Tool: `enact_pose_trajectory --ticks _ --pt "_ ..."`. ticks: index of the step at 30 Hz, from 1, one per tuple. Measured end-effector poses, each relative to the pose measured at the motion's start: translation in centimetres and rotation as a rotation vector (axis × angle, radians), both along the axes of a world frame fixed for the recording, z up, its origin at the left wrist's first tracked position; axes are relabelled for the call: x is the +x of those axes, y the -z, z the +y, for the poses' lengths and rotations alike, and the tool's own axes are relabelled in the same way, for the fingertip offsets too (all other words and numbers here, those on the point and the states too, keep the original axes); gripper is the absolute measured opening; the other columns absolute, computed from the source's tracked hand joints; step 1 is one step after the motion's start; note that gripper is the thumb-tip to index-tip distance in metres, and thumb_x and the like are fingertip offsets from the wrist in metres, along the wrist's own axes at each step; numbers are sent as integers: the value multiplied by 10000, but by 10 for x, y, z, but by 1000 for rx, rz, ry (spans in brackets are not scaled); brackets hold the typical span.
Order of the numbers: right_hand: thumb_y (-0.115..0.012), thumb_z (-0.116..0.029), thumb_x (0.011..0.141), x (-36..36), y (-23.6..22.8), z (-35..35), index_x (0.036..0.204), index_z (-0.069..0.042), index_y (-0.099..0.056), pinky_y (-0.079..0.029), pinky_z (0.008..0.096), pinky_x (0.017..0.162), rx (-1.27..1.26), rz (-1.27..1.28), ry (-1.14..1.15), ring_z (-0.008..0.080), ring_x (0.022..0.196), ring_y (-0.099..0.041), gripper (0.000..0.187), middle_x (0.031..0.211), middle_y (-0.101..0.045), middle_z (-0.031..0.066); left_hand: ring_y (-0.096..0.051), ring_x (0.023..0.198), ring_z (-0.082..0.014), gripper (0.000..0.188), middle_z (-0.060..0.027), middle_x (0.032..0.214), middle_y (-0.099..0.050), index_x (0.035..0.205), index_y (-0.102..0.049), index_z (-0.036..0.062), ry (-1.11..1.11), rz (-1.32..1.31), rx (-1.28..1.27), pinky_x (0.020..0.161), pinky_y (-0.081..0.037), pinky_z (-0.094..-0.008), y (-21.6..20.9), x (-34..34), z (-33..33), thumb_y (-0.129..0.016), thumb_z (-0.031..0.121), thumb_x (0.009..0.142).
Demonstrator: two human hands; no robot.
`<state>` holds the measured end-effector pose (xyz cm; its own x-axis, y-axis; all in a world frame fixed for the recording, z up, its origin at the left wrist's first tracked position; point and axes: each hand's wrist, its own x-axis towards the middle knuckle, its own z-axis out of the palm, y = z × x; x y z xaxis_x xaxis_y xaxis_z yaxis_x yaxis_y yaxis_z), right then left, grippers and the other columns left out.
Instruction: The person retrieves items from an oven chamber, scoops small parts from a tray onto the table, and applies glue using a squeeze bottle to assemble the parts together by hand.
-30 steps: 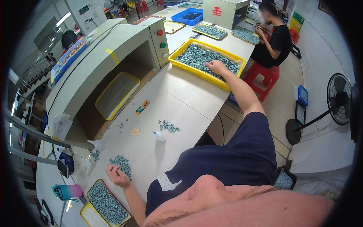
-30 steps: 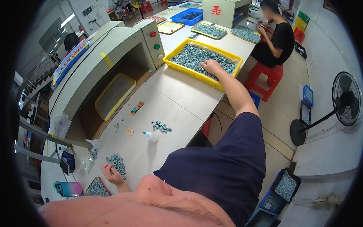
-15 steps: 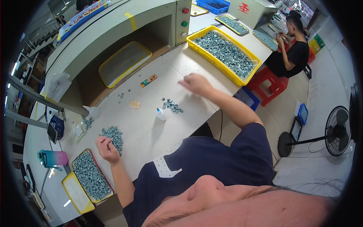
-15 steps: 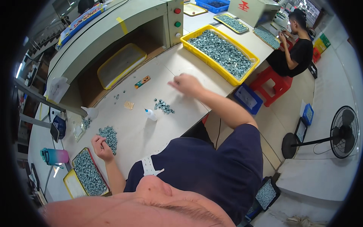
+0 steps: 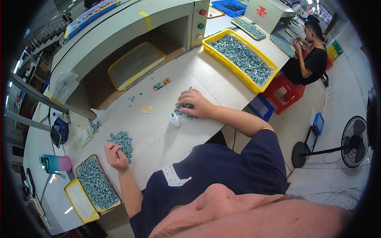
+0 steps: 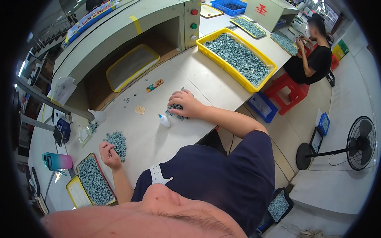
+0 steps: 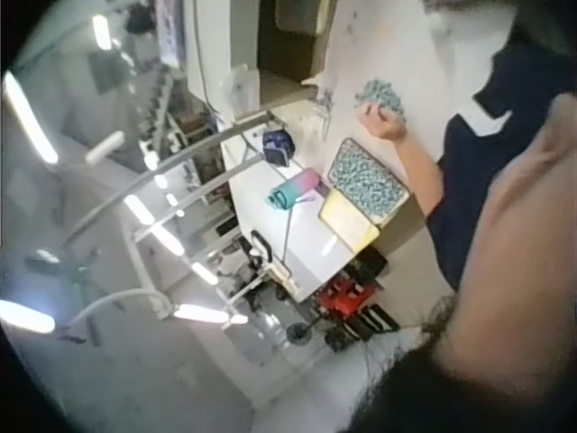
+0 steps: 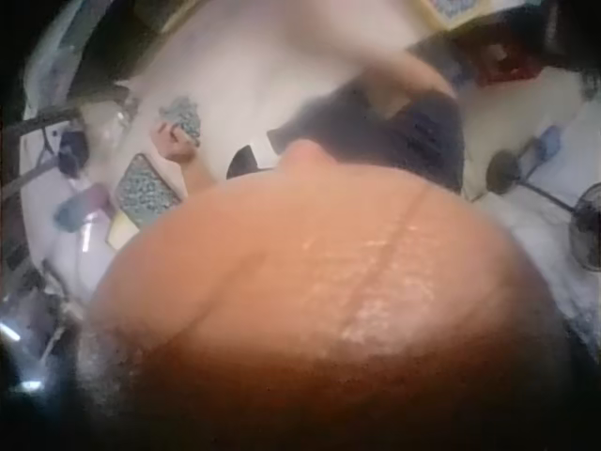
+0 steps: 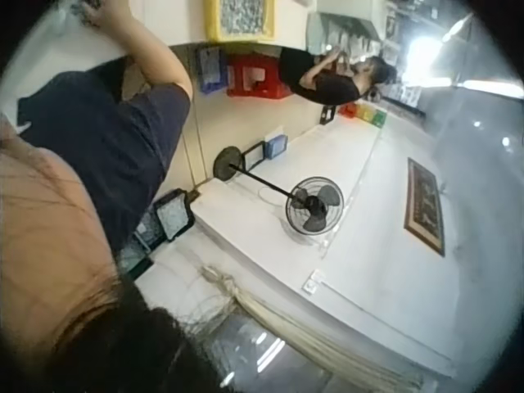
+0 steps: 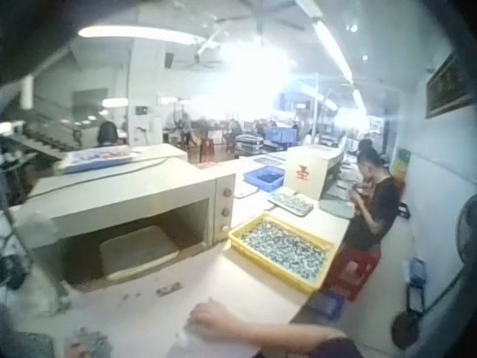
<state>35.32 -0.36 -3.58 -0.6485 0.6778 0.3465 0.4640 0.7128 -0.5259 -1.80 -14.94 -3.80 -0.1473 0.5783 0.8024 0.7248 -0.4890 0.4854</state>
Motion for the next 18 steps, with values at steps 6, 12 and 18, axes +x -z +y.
enact_pose_trajectory --ticks 6,12,18 --pt "-397 -303 990 34 -17 29 1244 -92 -584 -261 404 1107 -319 375 15 249 1295 -421 379 1309 -556 102 -531 726 -258 193 -116 778 -522 755 -575 -22 4 -11 -6 615 -452 -314 2 -1 1 -504 -191 693" --pt "-383 -347 992 187 -39 129 1226 -27 -587 -410 389 988 -189 491 596 261 1162 -558 446 1256 -603 135 -519 709 -257 187 -128 776 -519 754 -571 -28 -20 -8 -17 599 -436 -310 5 -6 0 -496 -191 700" --pt "-346 -541 960 306 7 206 1297 -109 -555 -324 490 1061 -178 -224 1163 365 1271 -451 587 1314 -540 190 -521 719 -246 183 -126 802 -527 753 -566 -28 -67 -36 -31 612 -437 -306 18 -15 2 -465 -177 726"
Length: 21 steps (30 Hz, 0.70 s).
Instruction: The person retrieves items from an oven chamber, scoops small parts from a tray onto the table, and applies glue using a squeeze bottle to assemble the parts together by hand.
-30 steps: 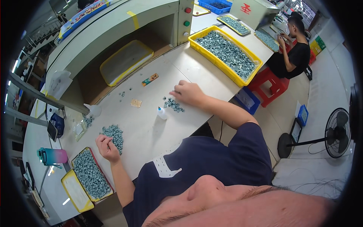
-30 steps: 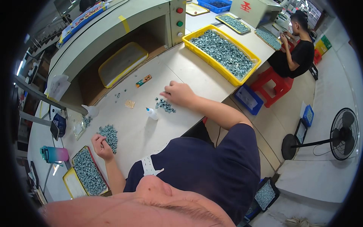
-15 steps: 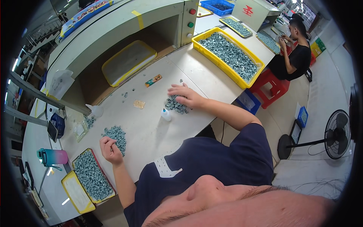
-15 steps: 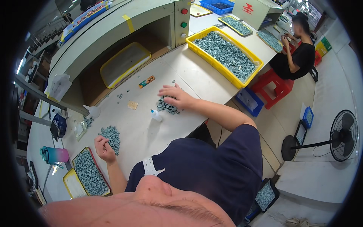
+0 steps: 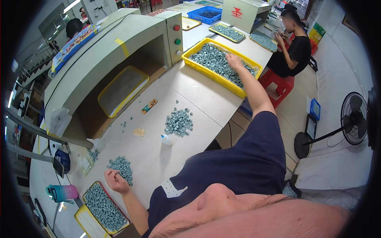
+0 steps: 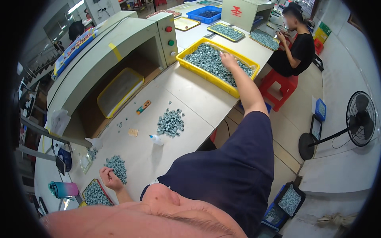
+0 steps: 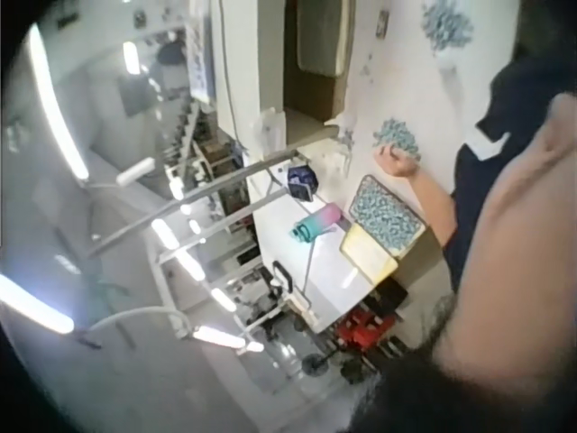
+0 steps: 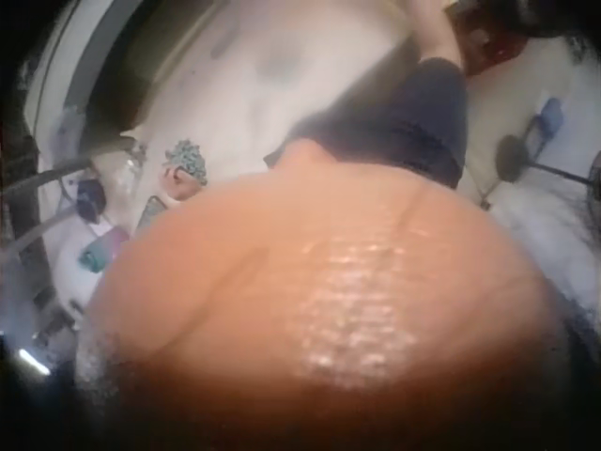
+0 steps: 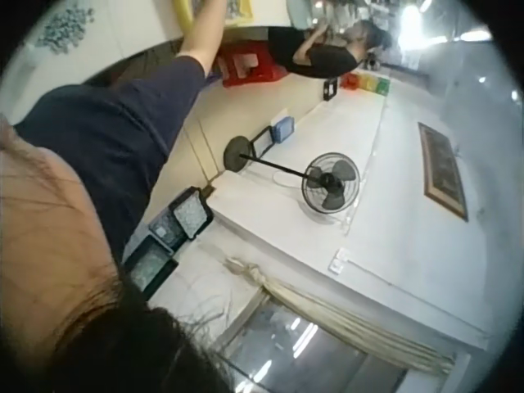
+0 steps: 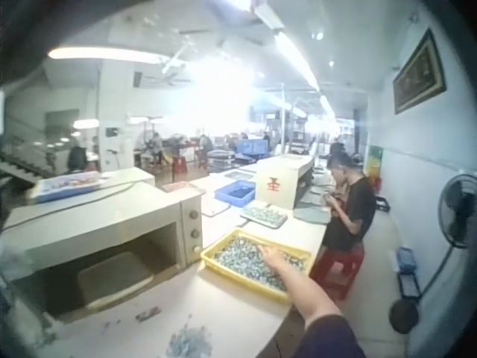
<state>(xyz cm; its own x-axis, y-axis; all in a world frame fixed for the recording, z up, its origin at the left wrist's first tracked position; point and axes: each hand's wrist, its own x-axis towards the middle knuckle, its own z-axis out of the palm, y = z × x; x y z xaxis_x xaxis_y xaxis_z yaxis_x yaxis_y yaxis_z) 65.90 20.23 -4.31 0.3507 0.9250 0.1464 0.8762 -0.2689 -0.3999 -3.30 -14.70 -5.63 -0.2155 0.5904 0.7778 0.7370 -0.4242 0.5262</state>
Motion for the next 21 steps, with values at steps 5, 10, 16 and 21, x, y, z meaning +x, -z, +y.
enact_pose_trajectory --ticks 5,10,16,21 --pt "-344 -647 914 -79 -12 -6 1375 -283 -484 -285 519 1093 -215 -14 -90 415 1315 -362 604 1445 -383 187 -529 734 -231 172 -116 826 -542 744 -569 -27 -59 -55 -7 626 -440 -301 10 -2 0 -462 -163 739" --pt "-422 -621 904 -91 -16 -27 1353 -283 -497 -357 517 1045 -204 -120 -356 413 1260 -414 567 1386 -422 190 -538 761 -229 170 -114 857 -552 738 -571 -29 -46 -114 -28 660 -455 -300 18 -8 6 -461 -158 749" --pt "-504 -495 918 -67 -12 -42 1217 -220 -579 -469 464 922 -109 -239 -597 379 1078 -568 413 1186 -543 170 -549 787 -245 161 -118 865 -551 746 -573 -33 -70 -115 -59 687 -469 -315 22 -12 7 -467 -154 753" --pt "-512 -460 907 -83 -25 -45 1114 -186 -657 -502 462 866 -163 -259 -413 337 1042 -611 373 1120 -629 144 -545 762 -243 170 -121 851 -547 749 -576 -33 -51 -65 16 648 -462 -311 12 -5 5 -463 -160 747"
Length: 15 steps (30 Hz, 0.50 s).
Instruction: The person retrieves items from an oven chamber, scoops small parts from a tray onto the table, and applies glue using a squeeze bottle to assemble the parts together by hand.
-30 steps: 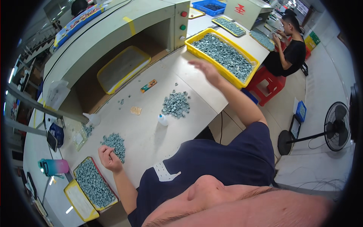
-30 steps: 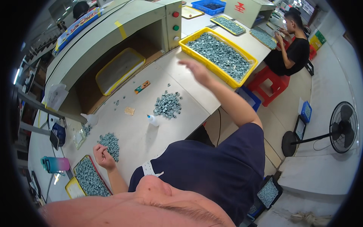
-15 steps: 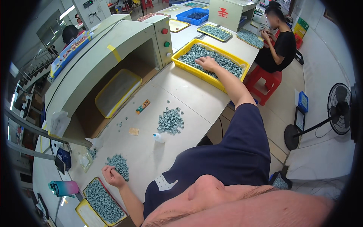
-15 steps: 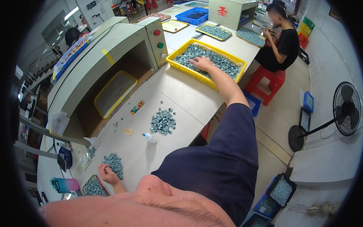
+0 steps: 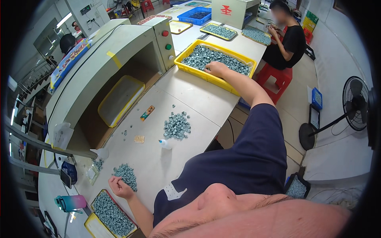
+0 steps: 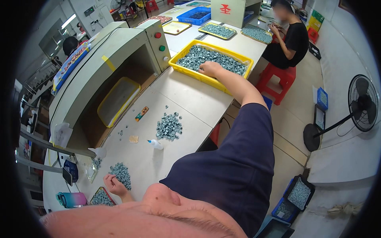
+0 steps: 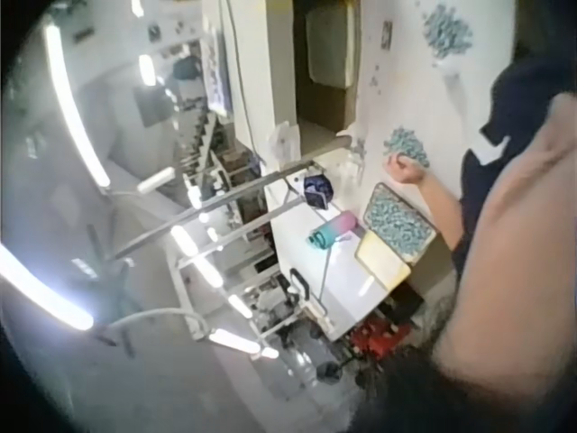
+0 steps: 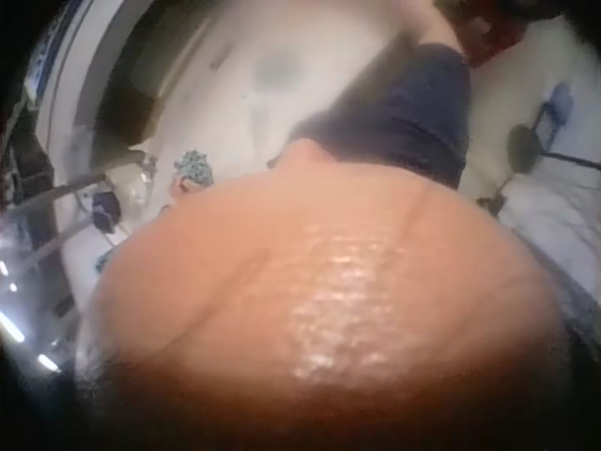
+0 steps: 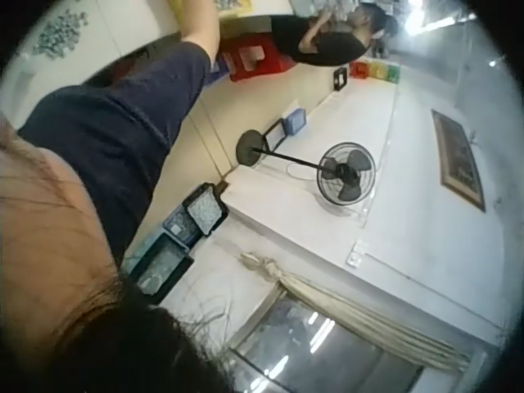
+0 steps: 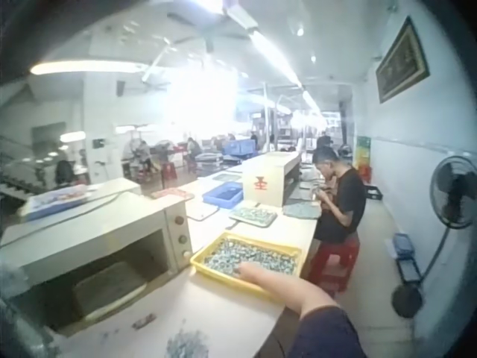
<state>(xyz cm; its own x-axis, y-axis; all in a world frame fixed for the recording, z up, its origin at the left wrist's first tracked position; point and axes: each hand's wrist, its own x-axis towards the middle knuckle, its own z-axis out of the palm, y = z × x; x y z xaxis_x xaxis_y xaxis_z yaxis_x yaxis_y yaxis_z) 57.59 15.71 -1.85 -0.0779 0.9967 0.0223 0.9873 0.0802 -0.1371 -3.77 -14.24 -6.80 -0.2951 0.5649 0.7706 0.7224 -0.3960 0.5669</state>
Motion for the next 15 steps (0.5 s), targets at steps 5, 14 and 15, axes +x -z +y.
enact_pose_trajectory --ticks 5,14,15 --pt "-512 -445 893 4 0 10 1047 -153 -702 -495 432 899 87 160 226 340 1022 -627 381 1071 -673 159 -539 742 -236 177 -121 843 -548 746 -574 -34 2 14 20 615 -446 -299 -7 4 -5 -455 -166 742" --pt "-578 -399 892 -72 -33 -12 1041 -40 -687 -509 387 678 241 602 -74 290 695 -657 404 796 -680 205 -533 714 -243 178 -122 798 -541 749 -576 -21 -11 66 6 596 -436 -305 -16 3 -13 -484 -170 719" --pt "-579 -395 894 -86 -31 -28 1034 -49 -690 -504 392 651 171 608 -64 295 658 -645 389 764 -673 204 -533 714 -243 178 -122 798 -541 749 -576 -21 6 55 3 596 -436 -305 -13 6 -6 -484 -170 719"
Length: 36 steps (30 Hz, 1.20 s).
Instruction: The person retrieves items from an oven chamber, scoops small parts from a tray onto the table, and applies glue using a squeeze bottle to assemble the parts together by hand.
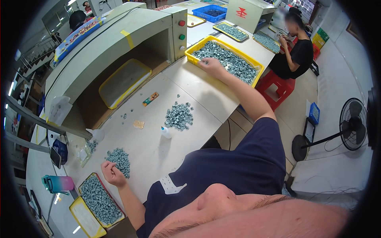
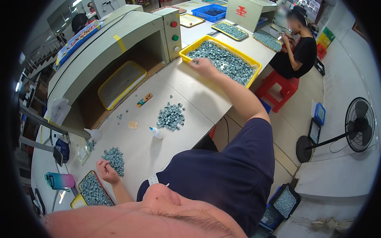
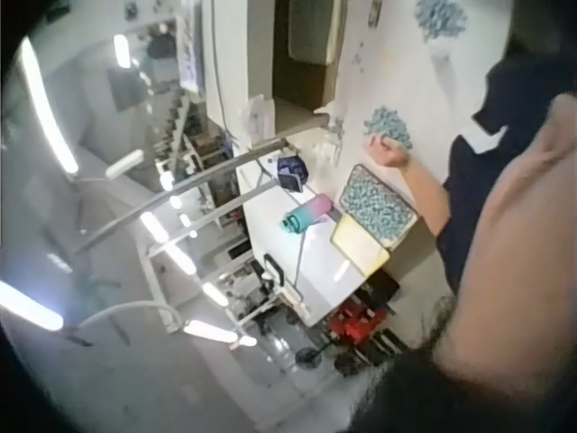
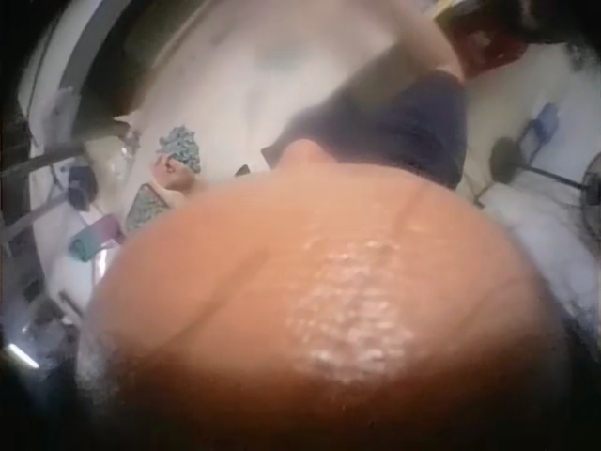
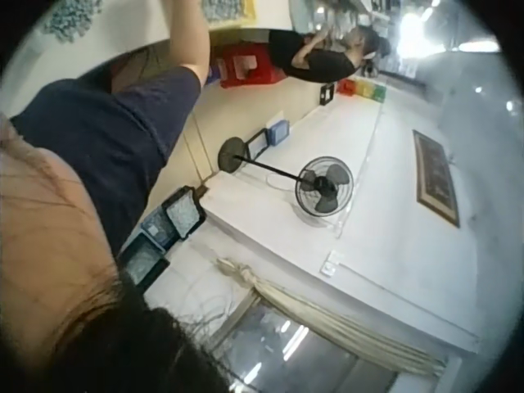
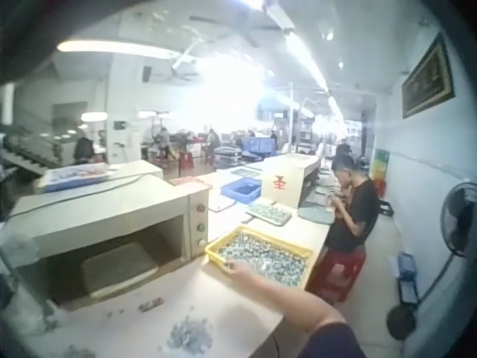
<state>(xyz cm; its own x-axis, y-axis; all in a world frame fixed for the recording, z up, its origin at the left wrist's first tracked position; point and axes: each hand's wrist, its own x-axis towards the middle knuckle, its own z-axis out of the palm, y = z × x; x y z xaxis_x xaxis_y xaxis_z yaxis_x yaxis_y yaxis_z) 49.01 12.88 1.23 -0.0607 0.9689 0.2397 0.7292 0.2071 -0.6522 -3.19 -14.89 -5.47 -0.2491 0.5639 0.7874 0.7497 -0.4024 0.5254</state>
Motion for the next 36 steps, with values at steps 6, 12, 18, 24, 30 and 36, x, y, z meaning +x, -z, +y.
enact_pose_trajectory --ticks 6,12,18,24,30,36 --pt "-596 -343 883 -92 40 -75 858 -73 -675 -523 416 661 186 -234 -268 338 717 -624 283 800 -642 154 -531 707 -251 200 -125 784 -533 765 -572 -21 53 38 19 594 -436 -304 -15 7 -2 -486 -193 706" --pt "-619 -343 856 -124 44 -103 871 -118 -647 -532 368 659 257 -369 -430 274 800 -623 227 912 -625 82 -531 717 -255 197 -123 783 -531 758 -568 -21 72 48 30 605 -443 -310 -15 4 -6 -497 -196 699" --pt "-568 -383 900 -125 38 -116 1013 -158 -664 -415 521 928 141 -370 -572 290 1095 -541 270 1135 -606 75 -531 721 -259 187 -118 782 -530 754 -566 -21 69 84 7 613 -448 -310 -19 4 -7 -507 -187 691" --pt "-394 -485 970 -122 53 -130 1450 -281 -359 -169 667 1078 208 -664 -549 396 1406 -225 522 1544 -257 99 -531 726 -256 175 -111 782 -531 744 -566 -20 101 69 -18 624 -451 -317 -20 8 -4 -506 -176 692" --pt "-463 -408 966 -100 21 -103 1482 -302 -278 -151 662 1091 96 -375 -317 399 1418 -193 559 1572 -151 121 -530 727 -258 176 -116 791 -535 745 -567 -24 86 76 -37 627 -449 -319 -16 4 -6 -504 -179 693" --pt "-447 -319 971 78 13 -9 1342 -143 -505 -362 486 1055 129 -388 358 379 1270 -433 414 1416 -405 209 -527 728 -255 184 -124 797 -534 754 -574 -24 105 63 -27 621 -442 -315 -12 0 -1 -501 -183 695"
